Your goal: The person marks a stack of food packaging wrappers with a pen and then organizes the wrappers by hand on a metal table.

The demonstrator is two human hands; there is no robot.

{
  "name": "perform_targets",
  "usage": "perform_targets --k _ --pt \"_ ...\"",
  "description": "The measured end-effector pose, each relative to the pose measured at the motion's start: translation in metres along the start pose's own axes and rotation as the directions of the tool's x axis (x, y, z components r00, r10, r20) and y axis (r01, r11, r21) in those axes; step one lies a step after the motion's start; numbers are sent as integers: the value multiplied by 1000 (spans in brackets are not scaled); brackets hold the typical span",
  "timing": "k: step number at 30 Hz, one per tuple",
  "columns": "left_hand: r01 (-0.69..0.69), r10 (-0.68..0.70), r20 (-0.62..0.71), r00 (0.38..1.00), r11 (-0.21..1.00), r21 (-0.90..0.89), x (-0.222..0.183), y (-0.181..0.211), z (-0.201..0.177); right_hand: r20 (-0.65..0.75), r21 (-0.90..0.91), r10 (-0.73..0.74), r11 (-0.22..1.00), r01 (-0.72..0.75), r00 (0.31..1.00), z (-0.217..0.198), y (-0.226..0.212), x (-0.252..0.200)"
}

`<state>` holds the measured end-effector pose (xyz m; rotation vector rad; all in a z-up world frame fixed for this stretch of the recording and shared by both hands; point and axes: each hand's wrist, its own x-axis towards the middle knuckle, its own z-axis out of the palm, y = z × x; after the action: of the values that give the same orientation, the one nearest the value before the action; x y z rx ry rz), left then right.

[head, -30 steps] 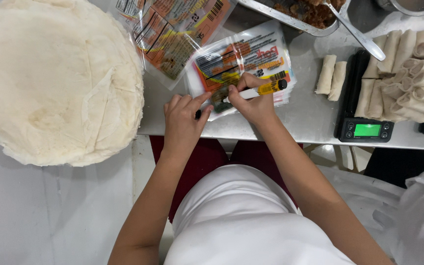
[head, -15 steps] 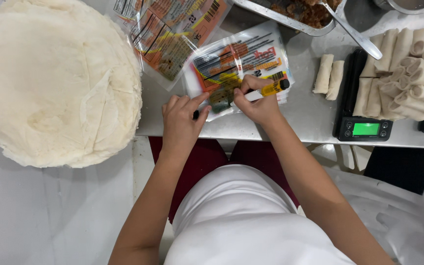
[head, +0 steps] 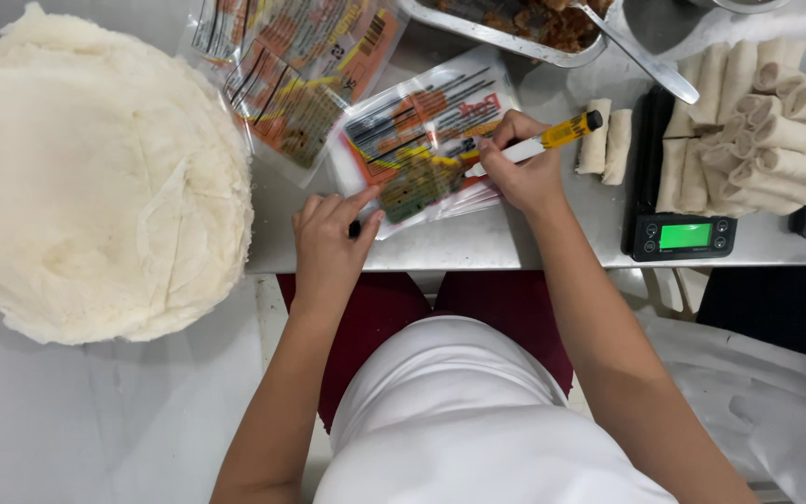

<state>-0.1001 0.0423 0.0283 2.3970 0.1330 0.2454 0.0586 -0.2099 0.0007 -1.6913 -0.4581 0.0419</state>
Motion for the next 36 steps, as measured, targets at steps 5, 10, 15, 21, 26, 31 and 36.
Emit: perform_targets --k 5,10,15,21,26,31,36 --pt "14 -14 11 1000 1000 -5 3 4 -1 -5 -29 -20 999 20 1000 -1 0 1" --pt "27 -27 11 1000 1000 -3 2 2 3 6 -63 -26 998 27 1000 1 -9 1" --pt "38 -37 5 999 999 -2 3 3 2 -2 -58 -26 998 26 1000 -3 -4 5" --pt "40 -40 12 999 999 -5 4 5 0 25 -67 -49 996 51 998 -6 6 0" --pt "48 -48 10 999 999 -12 4 8 -3 -3 -87 -10 996 10 1000 -1 -11 3" --pt "45 -45 11 999 999 -12 4 6 -2 9 -107 -25 994 26 1000 -5 1 0" --pt "51 -51 11 999 998 -31 3 6 -1 -13 -64 -31 997 30 999 -4 -5 2"
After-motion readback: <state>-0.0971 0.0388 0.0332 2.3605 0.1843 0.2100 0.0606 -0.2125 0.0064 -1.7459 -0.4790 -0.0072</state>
